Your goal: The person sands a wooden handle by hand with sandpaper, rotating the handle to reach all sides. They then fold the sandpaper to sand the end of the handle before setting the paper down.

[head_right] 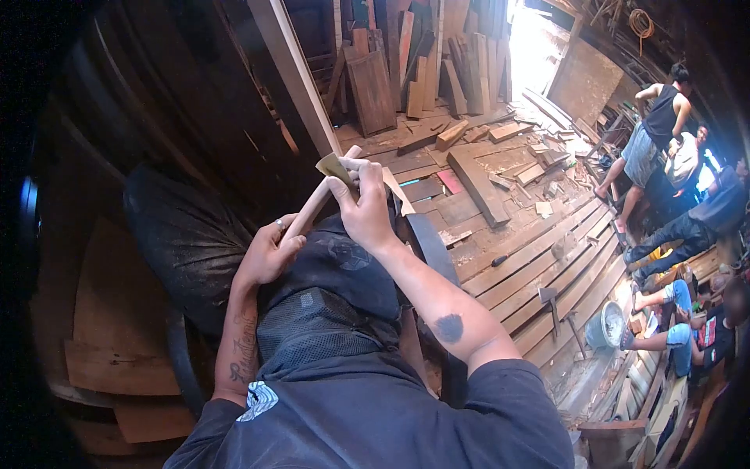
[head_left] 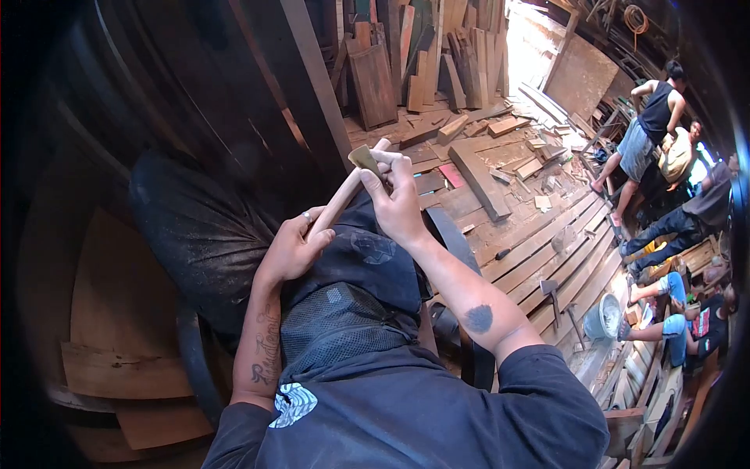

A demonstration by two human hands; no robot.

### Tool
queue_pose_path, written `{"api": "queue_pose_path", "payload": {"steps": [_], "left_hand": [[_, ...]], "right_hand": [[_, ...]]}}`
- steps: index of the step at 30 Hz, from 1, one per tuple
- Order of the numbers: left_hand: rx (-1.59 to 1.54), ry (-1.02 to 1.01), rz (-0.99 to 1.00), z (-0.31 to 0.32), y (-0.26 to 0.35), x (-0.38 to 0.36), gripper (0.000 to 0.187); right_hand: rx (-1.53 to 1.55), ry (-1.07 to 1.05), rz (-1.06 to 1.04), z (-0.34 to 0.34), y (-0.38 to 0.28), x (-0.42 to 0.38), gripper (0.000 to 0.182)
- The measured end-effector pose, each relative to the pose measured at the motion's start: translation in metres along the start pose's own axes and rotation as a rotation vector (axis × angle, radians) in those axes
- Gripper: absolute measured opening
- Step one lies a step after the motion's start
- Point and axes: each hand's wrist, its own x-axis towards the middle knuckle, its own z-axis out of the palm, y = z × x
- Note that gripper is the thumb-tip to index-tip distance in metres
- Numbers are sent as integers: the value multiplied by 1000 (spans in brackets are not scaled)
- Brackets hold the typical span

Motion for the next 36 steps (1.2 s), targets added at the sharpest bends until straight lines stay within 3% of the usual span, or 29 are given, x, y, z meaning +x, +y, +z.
{"api": "queue_pose_path", "payload": {"steps": [3, 6, 11, 19, 23, 30, 34, 36], "left_hand": [[3, -10, 6, 0, -2, 0, 54], [15, -24, 22, 1, -2, 1, 53], [19, -16, -3, 3, 4, -2, 50], [4, -38, -43, 3, 10, -1, 45], [4, 14, 51, 3, -2, 2, 43], [21, 77, 95, 7, -2, 3, 46], [-49, 94, 84, 10, 0, 1, 50], [-60, 72, 60, 11, 2, 0, 53]], "right_hand": [[-80, 85, -49, -9, 2, 11, 35], [-44, 154, 66, -19, 2, 16, 43], [-76, 92, 58, -12, -3, 4, 47], [155, 165, 156, -14, 4, 8, 48], [372, 149, 222, -11, 4, 7, 52], [371, 62, 333, -14, -8, 6, 60], [521, -33, 363, -16, -10, 8, 58], [600, 16, 403, -23, -7, 13, 51]]}}
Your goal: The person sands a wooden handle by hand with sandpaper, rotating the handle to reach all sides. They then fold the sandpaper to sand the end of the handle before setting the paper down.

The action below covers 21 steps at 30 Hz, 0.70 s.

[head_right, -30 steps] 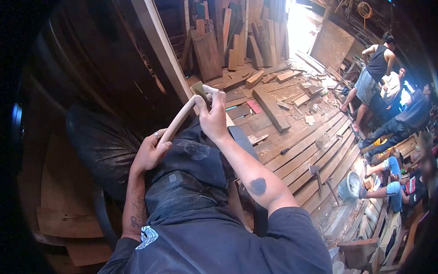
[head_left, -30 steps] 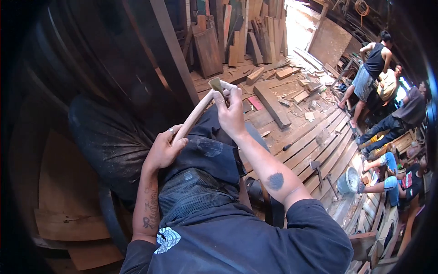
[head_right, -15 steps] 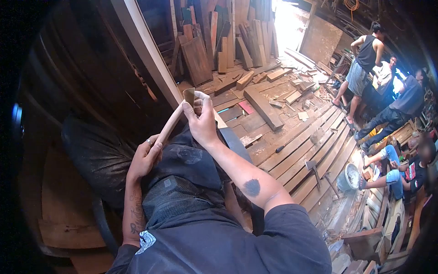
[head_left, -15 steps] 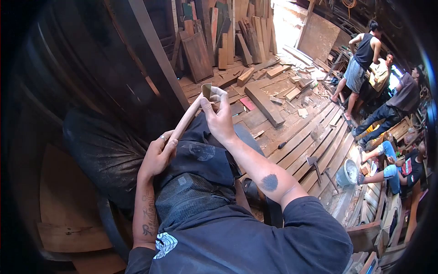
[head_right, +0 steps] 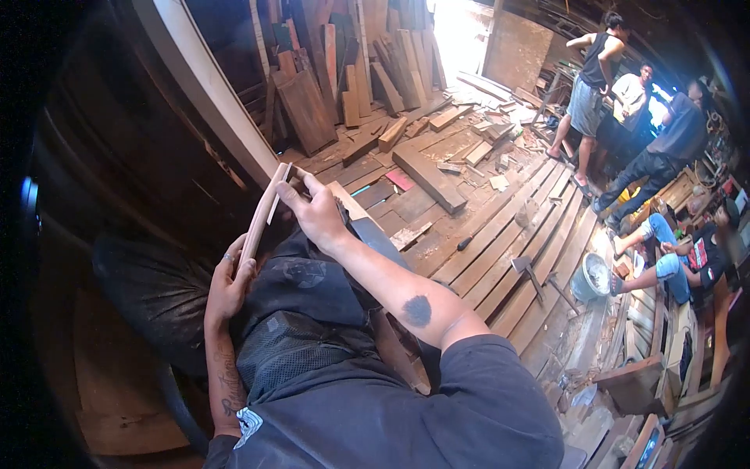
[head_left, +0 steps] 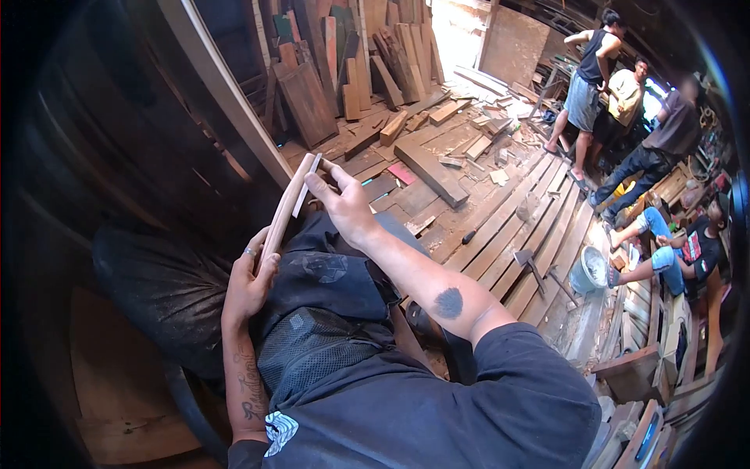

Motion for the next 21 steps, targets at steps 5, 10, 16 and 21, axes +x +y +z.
{"api": "queue_pose_path", "payload": {"steps": [5, 10, 16, 21], "left_hand": [[12, -13, 2, -4, -11, 2, 57], [-3, -3, -26, -8, -6, 1, 60], [7, 31, -6, -3, -5, 2, 59], [-7, 38, -4, -4, -6, 1, 59]], "right_hand": [[62, -62, 30, 0, -6, -1, 42], [53, -111, 34, 8, -8, -5, 44], [148, -82, 71, 11, -15, -8, 40], [153, -40, 71, 6, -12, -1, 38]]}}
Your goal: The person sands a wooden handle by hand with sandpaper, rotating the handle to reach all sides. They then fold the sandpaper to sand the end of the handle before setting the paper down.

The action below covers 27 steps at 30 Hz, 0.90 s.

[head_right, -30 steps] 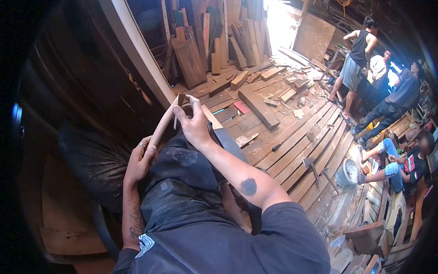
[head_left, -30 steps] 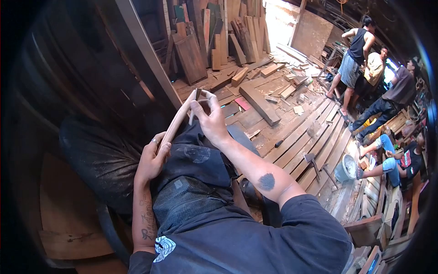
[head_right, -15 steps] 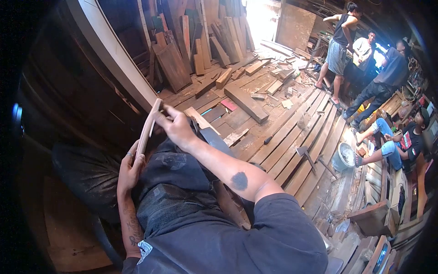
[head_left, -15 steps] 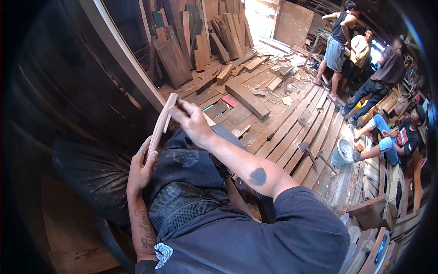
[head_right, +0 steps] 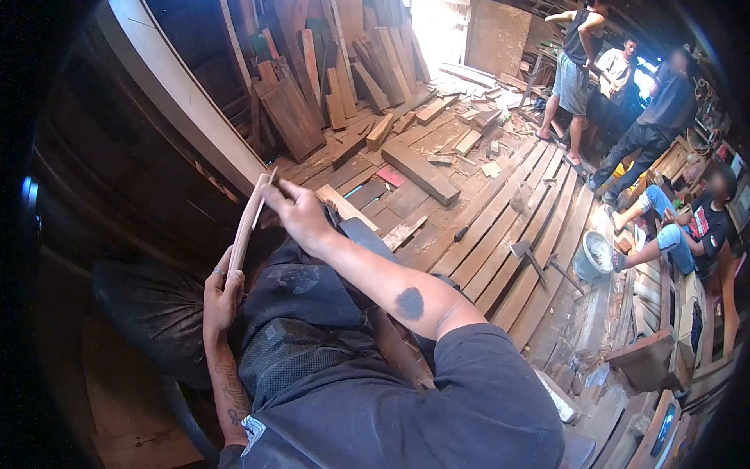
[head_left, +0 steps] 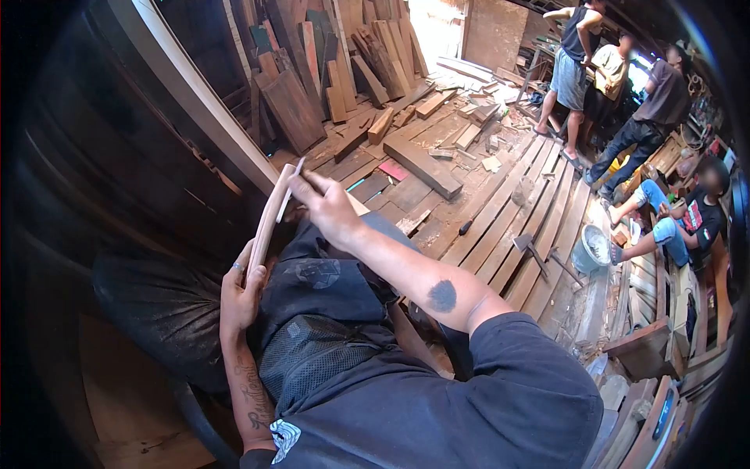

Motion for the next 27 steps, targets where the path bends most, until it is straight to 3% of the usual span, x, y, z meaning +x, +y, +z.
{"api": "queue_pose_path", "payload": {"steps": [3, 7, 13, 17, 22, 25, 27], "left_hand": [[3, -8, 3, 0, 1, 1, 58], [-68, 4, -5, -1, 3, -2, 59], [-49, -53, -23, -5, -5, 0, 60], [-76, -25, -24, -4, -2, -1, 60], [-72, -63, -20, -5, -4, 0, 57], [-49, -100, -80, -1, 5, -1, 54], [-109, -82, -61, 0, 3, 2, 53]], "right_hand": [[58, 40, -25, -9, 4, 8, 39], [-41, -110, 43, 12, 15, -11, 41], [-34, 117, -116, -7, 0, 6, 42], [-136, -78, -8, 18, -1, -21, 38], [15, 73, -102, 3, -6, -2, 43], [-224, 9, -111, 8, -1, -14, 42], [-179, -75, -170, 28, 12, -23, 50]]}}
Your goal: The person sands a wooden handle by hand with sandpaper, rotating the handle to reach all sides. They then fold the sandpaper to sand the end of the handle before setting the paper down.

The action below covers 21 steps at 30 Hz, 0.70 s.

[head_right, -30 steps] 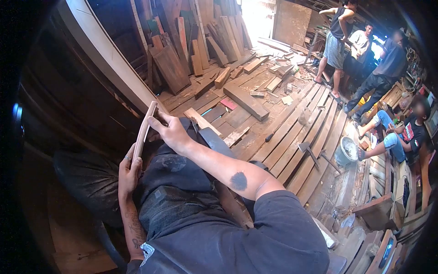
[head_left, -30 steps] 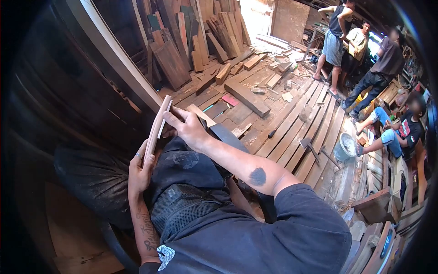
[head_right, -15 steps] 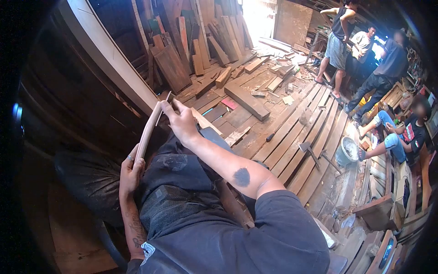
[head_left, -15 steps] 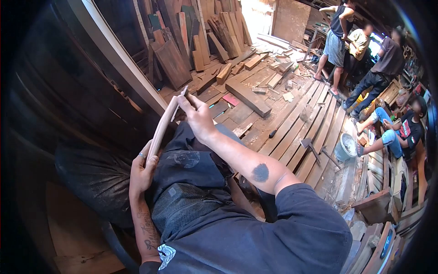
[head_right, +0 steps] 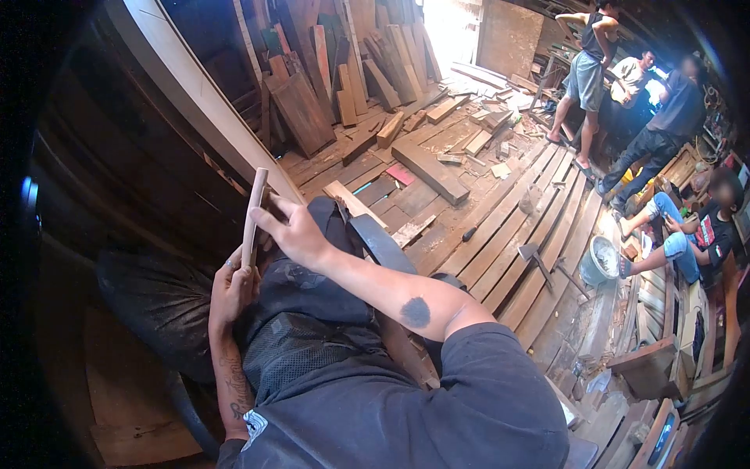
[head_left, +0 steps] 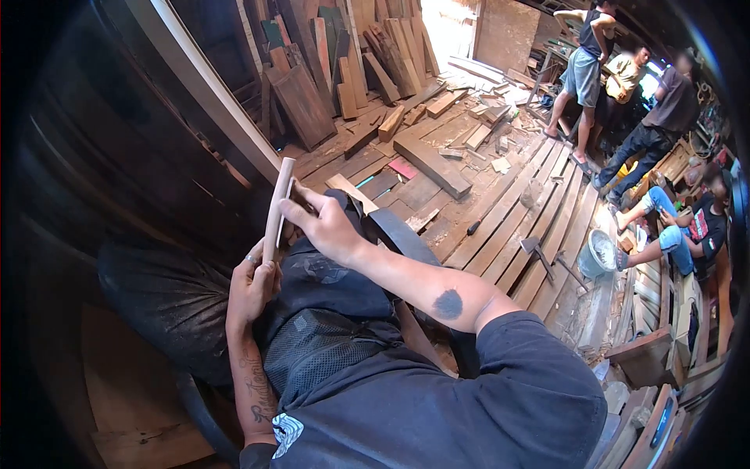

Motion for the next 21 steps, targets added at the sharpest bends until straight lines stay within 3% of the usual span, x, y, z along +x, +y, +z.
{"api": "queue_pose_path", "payload": {"steps": [4, 8, 10, 15, 21], "left_hand": [[55, 34, 13, -3, -5, 2, 52], [97, 67, 14, -3, -7, 2, 50], [87, 95, 12, -2, -3, 2, 48], [131, 63, 1, -3, -2, 2, 44], [72, 113, 9, 0, 2, 1, 42]], "right_hand": [[22, 81, 103, -21, -17, 13, 41], [-6, 145, 67, -25, -8, 14, 35], [-23, 53, 110, -15, -5, 6, 39], [89, 165, 110, -38, -3, 25, 39], [82, 62, 230, -13, -3, 7, 35]]}}
